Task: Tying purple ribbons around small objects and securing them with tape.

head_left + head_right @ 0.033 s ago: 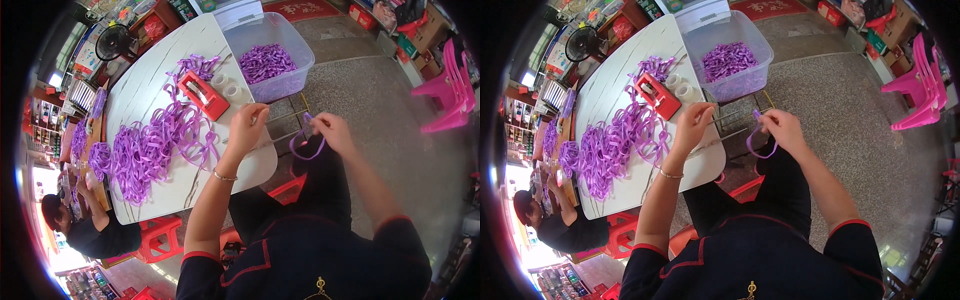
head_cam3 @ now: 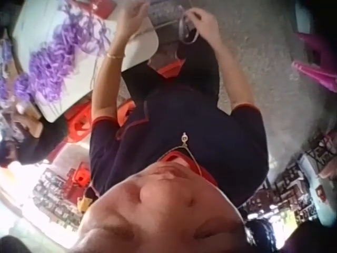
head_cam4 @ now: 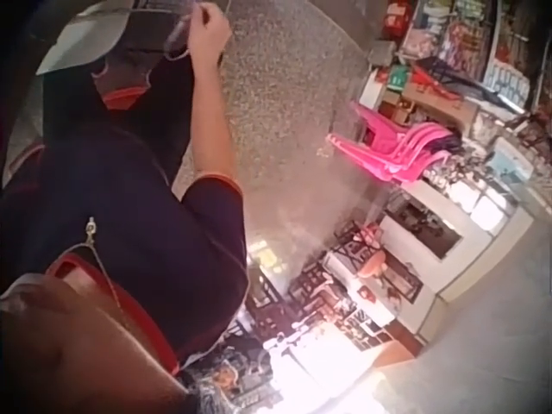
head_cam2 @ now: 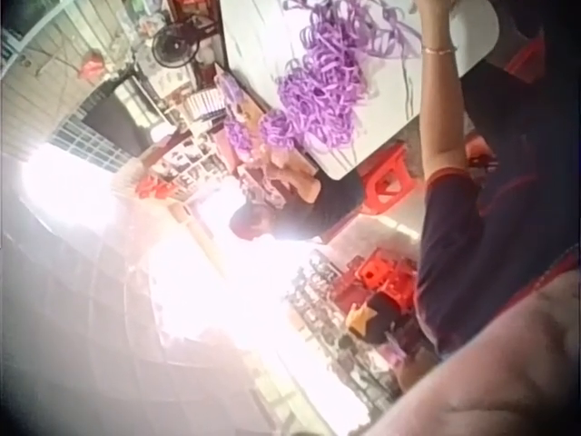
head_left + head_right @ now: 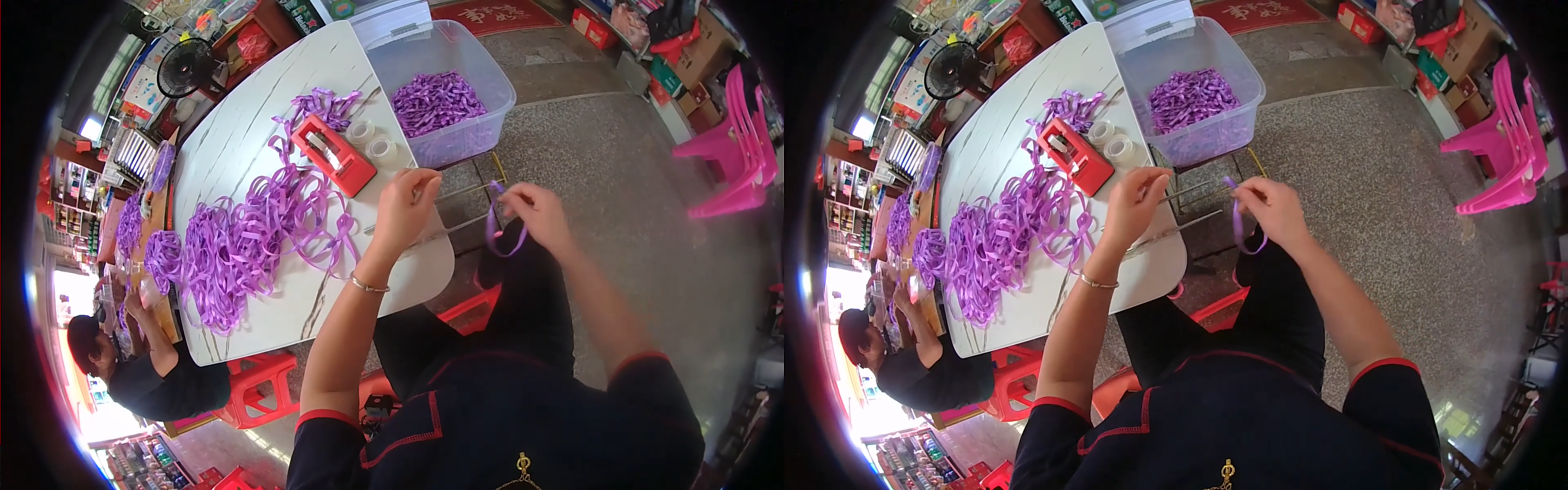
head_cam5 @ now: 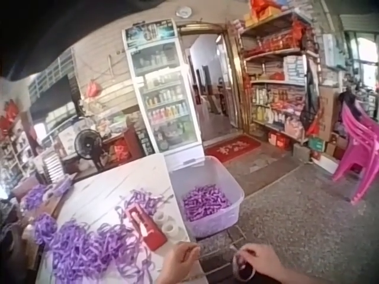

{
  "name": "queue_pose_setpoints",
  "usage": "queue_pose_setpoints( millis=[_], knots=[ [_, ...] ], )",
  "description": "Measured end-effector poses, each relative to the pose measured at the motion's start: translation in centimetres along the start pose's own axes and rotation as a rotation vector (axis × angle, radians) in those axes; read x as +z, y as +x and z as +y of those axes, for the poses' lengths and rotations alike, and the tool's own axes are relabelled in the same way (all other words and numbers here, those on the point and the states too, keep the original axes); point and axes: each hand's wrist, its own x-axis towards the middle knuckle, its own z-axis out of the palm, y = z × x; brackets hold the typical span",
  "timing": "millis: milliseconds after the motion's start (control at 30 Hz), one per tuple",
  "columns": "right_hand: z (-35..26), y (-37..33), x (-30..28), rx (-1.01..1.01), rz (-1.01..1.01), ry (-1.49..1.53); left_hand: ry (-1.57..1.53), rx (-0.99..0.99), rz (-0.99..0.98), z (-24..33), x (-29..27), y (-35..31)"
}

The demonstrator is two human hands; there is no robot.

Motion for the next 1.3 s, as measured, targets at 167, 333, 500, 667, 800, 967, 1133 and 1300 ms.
queue_pose_setpoints(
  millis=[167, 333, 500, 667, 800, 967, 1133, 1300],
  knots=[
    [1.7, 1.9, 4.2, -0.120, -0.094, 0.283, -0.013, 0.023, -0.001, -1.2, 1.0, 0.4],
    [1.9, 0.7, 6.2, -0.019, -0.114, 0.368, 0.082, 0.069, -0.027, -1.5, 1.3, 0.7],
    [2.0, -0.3, 7.1, -0.036, -0.040, 0.399, 0.238, 0.140, -0.032, -1.4, 1.4, 0.8],
    [1.7, -1.1, 7.3, 0.116, -0.027, 0.456, 0.295, 0.113, -0.072, -1.2, 1.5, 1.2],
    [0.5, -4.5, 5.4, 0.140, -0.087, 0.279, 0.344, 0.090, -0.108, -1.6, 1.5, 1.3],
    [-1.4, -11.9, 2.3, 0.151, -0.160, 0.203, 0.364, 0.064, -0.132, -1.5, 1.5, 1.5],
    [-2.1, -17.6, 0.2, -0.012, -0.291, -0.033, 0.339, 0.003, -0.156, -1.7, 1.5, 1.7],
    [-2.4, -20.9, -0.3, -0.082, -0.342, -0.098, 0.369, -0.008, -0.208, -1.6, 1.6, 1.8]
  ],
)
